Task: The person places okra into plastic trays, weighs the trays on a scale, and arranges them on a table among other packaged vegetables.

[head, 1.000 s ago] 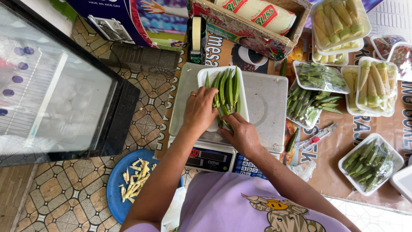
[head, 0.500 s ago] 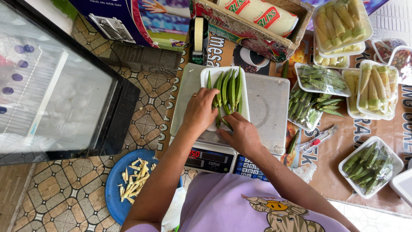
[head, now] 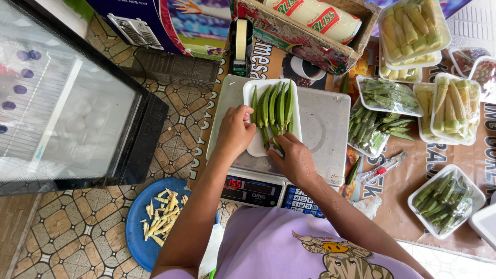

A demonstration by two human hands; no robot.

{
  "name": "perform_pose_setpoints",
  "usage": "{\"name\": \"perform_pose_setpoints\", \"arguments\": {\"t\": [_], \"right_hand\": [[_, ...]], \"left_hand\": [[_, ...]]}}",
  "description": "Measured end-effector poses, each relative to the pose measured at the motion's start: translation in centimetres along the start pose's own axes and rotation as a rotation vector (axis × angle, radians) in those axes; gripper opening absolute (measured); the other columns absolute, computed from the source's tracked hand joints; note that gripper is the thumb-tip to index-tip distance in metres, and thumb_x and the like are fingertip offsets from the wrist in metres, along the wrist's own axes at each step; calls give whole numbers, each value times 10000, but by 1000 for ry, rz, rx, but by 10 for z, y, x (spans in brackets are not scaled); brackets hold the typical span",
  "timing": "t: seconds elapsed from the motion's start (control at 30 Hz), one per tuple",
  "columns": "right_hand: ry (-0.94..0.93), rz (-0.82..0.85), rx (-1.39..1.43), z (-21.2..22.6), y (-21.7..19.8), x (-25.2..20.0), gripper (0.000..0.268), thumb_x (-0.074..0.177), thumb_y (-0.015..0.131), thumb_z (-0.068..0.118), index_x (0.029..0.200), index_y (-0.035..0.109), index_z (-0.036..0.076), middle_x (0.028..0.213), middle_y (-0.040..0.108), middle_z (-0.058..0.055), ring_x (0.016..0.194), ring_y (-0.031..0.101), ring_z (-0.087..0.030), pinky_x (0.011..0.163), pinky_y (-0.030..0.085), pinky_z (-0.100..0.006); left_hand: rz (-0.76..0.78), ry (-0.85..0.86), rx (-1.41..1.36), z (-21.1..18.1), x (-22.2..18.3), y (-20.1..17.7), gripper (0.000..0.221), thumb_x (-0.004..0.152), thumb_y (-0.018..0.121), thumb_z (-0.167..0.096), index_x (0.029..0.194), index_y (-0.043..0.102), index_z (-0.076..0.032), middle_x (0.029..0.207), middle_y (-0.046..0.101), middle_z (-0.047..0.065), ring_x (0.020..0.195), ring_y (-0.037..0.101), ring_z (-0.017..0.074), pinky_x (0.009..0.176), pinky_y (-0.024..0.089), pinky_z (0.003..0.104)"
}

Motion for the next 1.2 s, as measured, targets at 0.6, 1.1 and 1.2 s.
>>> {"name": "perform_pose_setpoints", "arguments": {"t": [0.6,1.1,1.2], "right_hand": [[-12,-27,-36,-7,10,-2,188,888,746,206,1076,754,198,979,689,-36,860,731,-364,733,612,-495],[-9,-191,216,-17,-9,-1,164,814,855,198,911,731,152,769,690,-52,648,690,-272,588,544,-384],[205,-123,375,-19,-35,-8,96,860,804,183,862,724,130,645,654,-35,537,574,-159,534,485,-305]], "left_hand": [[51,-57,261,-34,-73,25,187,858,727,-256,1005,771,-150,841,643,71,815,731,366,725,606,489],[-226,-124,-252,-31,-83,-23,54,781,718,-179,827,692,-168,720,710,44,587,697,226,573,554,347],[-51,-145,-625,-19,-88,-23,19,812,687,-86,831,687,-87,703,743,83,490,668,135,446,484,229]]}}
Point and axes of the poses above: each hand's wrist, its own x-axis towards the middle knuckle, its own y-axis out of the palm, z = x × y, the point moved 5 cm from there along x, towards the middle knuckle
